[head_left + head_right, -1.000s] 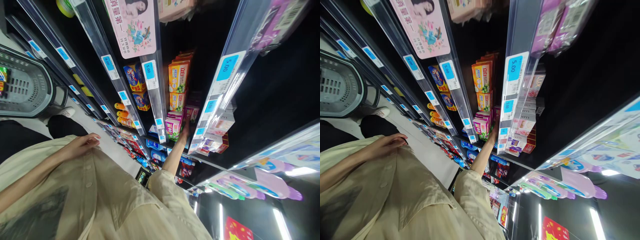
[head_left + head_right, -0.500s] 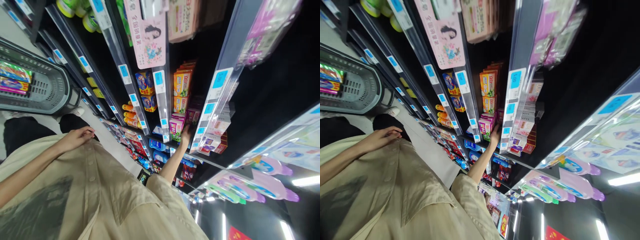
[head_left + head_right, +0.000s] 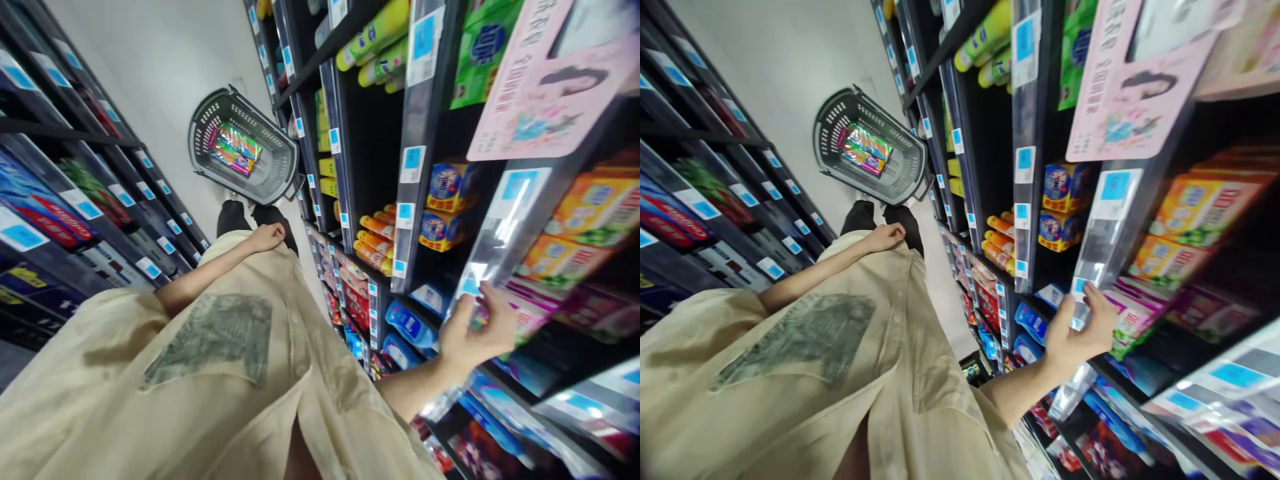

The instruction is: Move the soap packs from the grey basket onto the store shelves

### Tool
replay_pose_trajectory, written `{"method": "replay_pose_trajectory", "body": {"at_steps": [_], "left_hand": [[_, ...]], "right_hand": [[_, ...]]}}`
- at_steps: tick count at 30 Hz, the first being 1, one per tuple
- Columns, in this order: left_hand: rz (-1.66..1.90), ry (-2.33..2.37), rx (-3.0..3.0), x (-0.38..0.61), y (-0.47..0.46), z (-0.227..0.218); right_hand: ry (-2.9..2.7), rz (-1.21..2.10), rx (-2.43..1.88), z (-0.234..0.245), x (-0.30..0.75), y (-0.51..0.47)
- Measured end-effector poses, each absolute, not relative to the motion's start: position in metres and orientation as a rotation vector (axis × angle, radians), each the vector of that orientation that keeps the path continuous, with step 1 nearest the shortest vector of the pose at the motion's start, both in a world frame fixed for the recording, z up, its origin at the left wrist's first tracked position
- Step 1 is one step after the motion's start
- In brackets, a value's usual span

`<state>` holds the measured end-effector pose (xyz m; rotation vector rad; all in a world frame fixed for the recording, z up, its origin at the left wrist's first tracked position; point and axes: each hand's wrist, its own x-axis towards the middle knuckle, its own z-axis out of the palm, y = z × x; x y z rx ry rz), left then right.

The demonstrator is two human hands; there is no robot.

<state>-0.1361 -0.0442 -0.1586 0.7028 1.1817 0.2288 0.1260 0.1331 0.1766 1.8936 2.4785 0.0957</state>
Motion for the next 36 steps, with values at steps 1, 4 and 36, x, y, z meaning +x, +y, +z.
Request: {"method": "replay_pose_trajectory", "body": {"at_steps": [1,4,36], "left_hand": [[0.213,1.185,0.703,-0.134,-0.045,-0.162],[0.153,1.223,0.693,-0.128,-0.043,-0.175],[-0.502,1.3,1.345,-0.326,0.0,-0.556]], "right_hand": [[2.501,0.01,1.888,0.167,0.118,0.136],[2.471,-0.364,1.806,0.122,0.093,0.145],[0.795,-1.637,2.226,-0.534,-0.064,0.02]]}}
